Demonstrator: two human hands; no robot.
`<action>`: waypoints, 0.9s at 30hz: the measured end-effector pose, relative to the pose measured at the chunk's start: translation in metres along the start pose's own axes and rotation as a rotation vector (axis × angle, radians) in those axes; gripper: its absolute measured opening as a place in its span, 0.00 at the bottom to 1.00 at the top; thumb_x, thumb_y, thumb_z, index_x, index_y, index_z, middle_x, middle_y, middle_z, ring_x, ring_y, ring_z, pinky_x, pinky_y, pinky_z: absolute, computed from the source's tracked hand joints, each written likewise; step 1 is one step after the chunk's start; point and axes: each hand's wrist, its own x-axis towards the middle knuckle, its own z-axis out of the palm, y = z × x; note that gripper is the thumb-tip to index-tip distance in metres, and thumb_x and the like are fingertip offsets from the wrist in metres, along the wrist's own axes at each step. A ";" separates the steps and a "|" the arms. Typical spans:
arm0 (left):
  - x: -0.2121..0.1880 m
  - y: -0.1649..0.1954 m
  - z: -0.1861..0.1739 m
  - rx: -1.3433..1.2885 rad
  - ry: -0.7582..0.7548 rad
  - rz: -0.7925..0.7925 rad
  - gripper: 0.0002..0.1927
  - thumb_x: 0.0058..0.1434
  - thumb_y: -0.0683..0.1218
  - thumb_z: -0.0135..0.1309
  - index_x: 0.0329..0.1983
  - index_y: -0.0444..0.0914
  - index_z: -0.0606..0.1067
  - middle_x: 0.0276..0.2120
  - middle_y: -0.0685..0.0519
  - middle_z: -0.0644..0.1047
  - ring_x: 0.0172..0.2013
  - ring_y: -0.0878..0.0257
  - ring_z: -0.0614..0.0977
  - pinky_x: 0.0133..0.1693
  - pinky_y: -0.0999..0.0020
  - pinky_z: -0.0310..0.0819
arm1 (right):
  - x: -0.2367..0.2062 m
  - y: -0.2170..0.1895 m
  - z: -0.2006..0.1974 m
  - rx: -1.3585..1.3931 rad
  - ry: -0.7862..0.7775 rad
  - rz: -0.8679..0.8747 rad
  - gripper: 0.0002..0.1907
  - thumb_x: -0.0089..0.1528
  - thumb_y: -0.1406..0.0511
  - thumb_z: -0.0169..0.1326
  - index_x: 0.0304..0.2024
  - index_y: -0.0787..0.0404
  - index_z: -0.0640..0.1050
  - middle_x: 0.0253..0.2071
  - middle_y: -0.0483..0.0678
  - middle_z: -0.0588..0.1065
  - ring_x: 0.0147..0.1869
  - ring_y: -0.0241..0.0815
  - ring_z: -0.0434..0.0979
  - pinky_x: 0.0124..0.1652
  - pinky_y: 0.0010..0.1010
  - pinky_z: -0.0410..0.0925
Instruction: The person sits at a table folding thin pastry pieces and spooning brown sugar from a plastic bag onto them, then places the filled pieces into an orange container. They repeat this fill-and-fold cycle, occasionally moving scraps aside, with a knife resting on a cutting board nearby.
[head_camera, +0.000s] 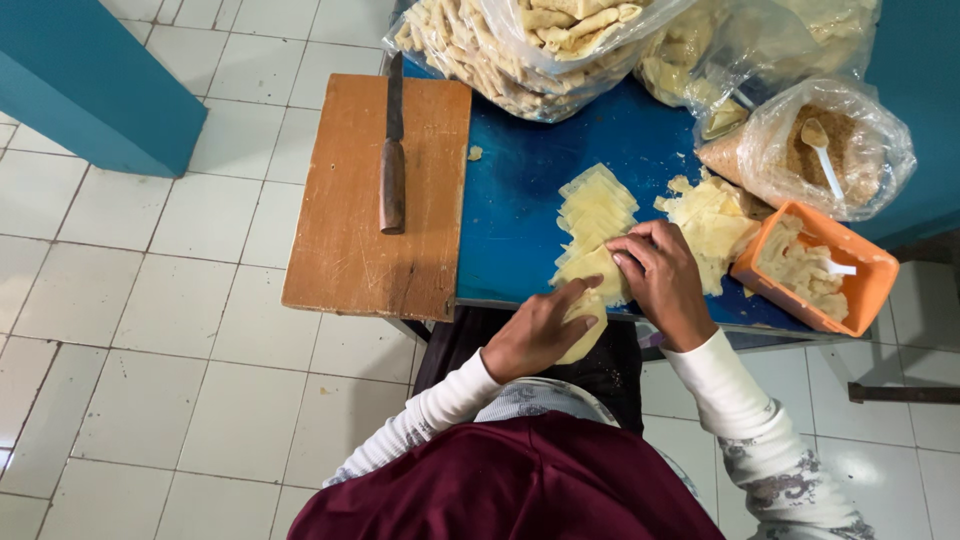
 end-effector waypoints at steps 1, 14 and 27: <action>-0.001 -0.002 0.000 0.003 -0.027 -0.060 0.27 0.67 0.44 0.56 0.68 0.37 0.67 0.41 0.36 0.79 0.33 0.44 0.81 0.36 0.57 0.74 | 0.001 0.002 0.001 -0.003 -0.003 -0.008 0.08 0.58 0.71 0.63 0.41 0.58 0.82 0.42 0.49 0.72 0.49 0.50 0.74 0.48 0.39 0.69; 0.002 0.005 -0.007 0.023 -0.142 -0.260 0.27 0.67 0.45 0.54 0.69 0.39 0.67 0.21 0.40 0.73 0.19 0.53 0.72 0.27 0.58 0.66 | 0.020 0.047 0.021 -0.183 0.055 -0.063 0.02 0.69 0.69 0.56 0.42 0.60 0.75 0.41 0.51 0.75 0.47 0.48 0.75 0.47 0.38 0.70; 0.003 -0.013 -0.004 -0.445 0.148 -0.299 0.20 0.67 0.49 0.56 0.59 0.35 0.72 0.39 0.52 0.81 0.37 0.69 0.85 0.39 0.72 0.85 | 0.019 -0.004 -0.059 -0.155 0.218 0.031 0.09 0.71 0.75 0.51 0.51 0.64 0.80 0.47 0.54 0.78 0.54 0.47 0.77 0.55 0.37 0.71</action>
